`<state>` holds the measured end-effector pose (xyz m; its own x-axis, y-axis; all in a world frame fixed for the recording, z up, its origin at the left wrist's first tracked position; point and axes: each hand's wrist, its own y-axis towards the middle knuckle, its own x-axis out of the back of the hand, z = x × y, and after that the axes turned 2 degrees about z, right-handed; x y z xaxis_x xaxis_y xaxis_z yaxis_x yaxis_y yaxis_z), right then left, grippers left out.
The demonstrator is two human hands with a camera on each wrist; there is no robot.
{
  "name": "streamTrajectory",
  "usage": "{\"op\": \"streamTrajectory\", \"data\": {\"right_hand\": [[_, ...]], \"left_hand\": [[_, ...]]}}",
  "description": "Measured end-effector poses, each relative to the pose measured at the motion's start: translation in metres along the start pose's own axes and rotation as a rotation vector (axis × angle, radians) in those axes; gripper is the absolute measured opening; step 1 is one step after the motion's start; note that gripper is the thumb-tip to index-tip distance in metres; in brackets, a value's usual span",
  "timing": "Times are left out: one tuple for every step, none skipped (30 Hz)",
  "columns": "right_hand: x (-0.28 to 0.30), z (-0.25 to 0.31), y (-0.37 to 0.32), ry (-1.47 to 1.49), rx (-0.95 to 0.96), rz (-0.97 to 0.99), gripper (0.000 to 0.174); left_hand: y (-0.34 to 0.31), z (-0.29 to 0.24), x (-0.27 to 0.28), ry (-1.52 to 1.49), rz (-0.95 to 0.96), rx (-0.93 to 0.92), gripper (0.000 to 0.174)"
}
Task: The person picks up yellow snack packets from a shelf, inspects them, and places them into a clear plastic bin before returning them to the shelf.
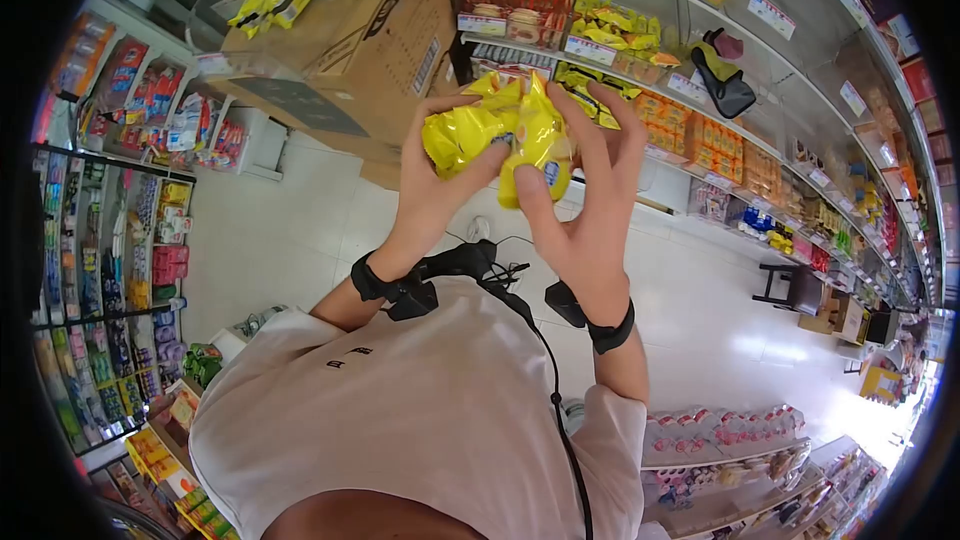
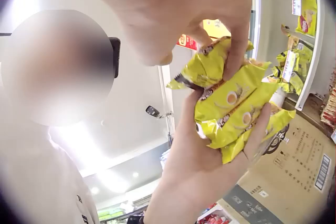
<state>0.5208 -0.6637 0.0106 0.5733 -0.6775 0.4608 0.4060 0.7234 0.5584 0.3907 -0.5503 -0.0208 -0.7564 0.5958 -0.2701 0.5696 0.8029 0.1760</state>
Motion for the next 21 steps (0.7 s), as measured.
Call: {"op": "streamTrajectory", "data": {"right_hand": [[-0.002, 0.007, -0.002, 0.063, -0.005, 0.028, 0.059], [-0.003, 0.015, -0.002, 0.124, -0.005, 0.058, 0.058], [-0.007, 0.021, -0.001, 0.186, -0.016, 0.105, 0.06], [-0.011, 0.026, -0.001, 0.248, -0.03, 0.151, 0.061], [-0.015, 0.032, -0.001, 0.308, -0.047, 0.196, 0.063], [-0.019, 0.044, 0.0, 0.316, -0.086, 0.232, 0.065], [-0.025, 0.055, 0.001, 0.322, -0.127, 0.269, 0.068], [-0.031, 0.064, 0.005, 0.274, -0.102, 0.296, 0.076], [-0.042, 0.074, 0.009, 0.292, -0.096, 0.293, 0.077], [-0.053, 0.084, 0.012, 0.309, -0.091, 0.29, 0.079], [-0.067, 0.095, 0.015, 0.328, -0.09, 0.286, 0.08], [-0.085, 0.111, 0.018, 0.373, -0.09, 0.252, 0.08], [-0.101, 0.122, 0.022, 0.323, -0.037, 0.277, 0.078], [-0.119, 0.133, 0.027, 0.274, 0.017, 0.296, 0.076], [-0.136, 0.147, 0.031, 0.225, 0.065, 0.313, 0.074], [-0.167, 0.175, 0.043, 0.091, 0.078, 0.374, 0.066], [-0.184, 0.189, 0.05, 0.062, 0.142, 0.331, 0.064], [-0.201, 0.2, 0.058, 0.026, 0.202, 0.298, 0.062], [-0.217, 0.208, 0.065, -0.013, 0.262, 0.269, 0.061], [-0.229, 0.208, 0.07, 0.003, 0.26, 0.227, 0.062], [-0.241, 0.206, 0.076, 0.114, 0.253, 0.119, 0.062]], "left_hand": [[-0.006, -0.004, 0.004, -0.029, -0.042, 0.025, 0.055], [-0.01, -0.01, 0.01, -0.05, -0.052, 0.043, 0.055], [-0.013, -0.018, 0.018, -0.073, -0.064, 0.055, 0.055], [-0.015, -0.026, 0.027, -0.095, -0.076, 0.064, 0.055], [-0.016, -0.03, 0.038, -0.053, -0.079, 0.023, 0.055], [-0.017, -0.032, 0.05, -0.011, -0.083, -0.017, 0.056], [-0.019, -0.035, 0.063, 0.031, -0.088, -0.053, 0.057], [-0.021, -0.041, 0.077, 0.107, -0.083, -0.146, 0.057], [-0.023, -0.049, 0.092, 0.186, -0.076, -0.238, 0.058], [-0.025, -0.056, 0.109, 0.265, -0.068, -0.328, 0.059], [-0.026, -0.065, 0.126, 0.236, -0.065, -0.344, 0.06], [-0.026, -0.075, 0.145, 0.209, -0.06, -0.361, 0.061], [-0.027, -0.084, 0.166, 0.183, -0.052, -0.377, 0.061], [-0.027, -0.091, 0.189, 0.182, -0.038, -0.375, 0.061], [-0.028, -0.1, 0.212, 0.18, -0.022, -0.368, 0.06], [-0.02, -0.12, 0.26, 0.192, 0.017, -0.369, 0.059], [-0.017, -0.13, 0.28, 0.112, 0.015, -0.326, 0.059], [-0.016, -0.141, 0.296, 0.023, 0.006, -0.276, 0.058], [-0.014, -0.15, 0.31, -0.069, -0.004, -0.226, 0.058], [-0.01, -0.157, 0.325, -0.065, 0.0, -0.215, 0.059], [-0.003, -0.164, 0.338, -0.059, 0.006, -0.203, 0.06]]}}
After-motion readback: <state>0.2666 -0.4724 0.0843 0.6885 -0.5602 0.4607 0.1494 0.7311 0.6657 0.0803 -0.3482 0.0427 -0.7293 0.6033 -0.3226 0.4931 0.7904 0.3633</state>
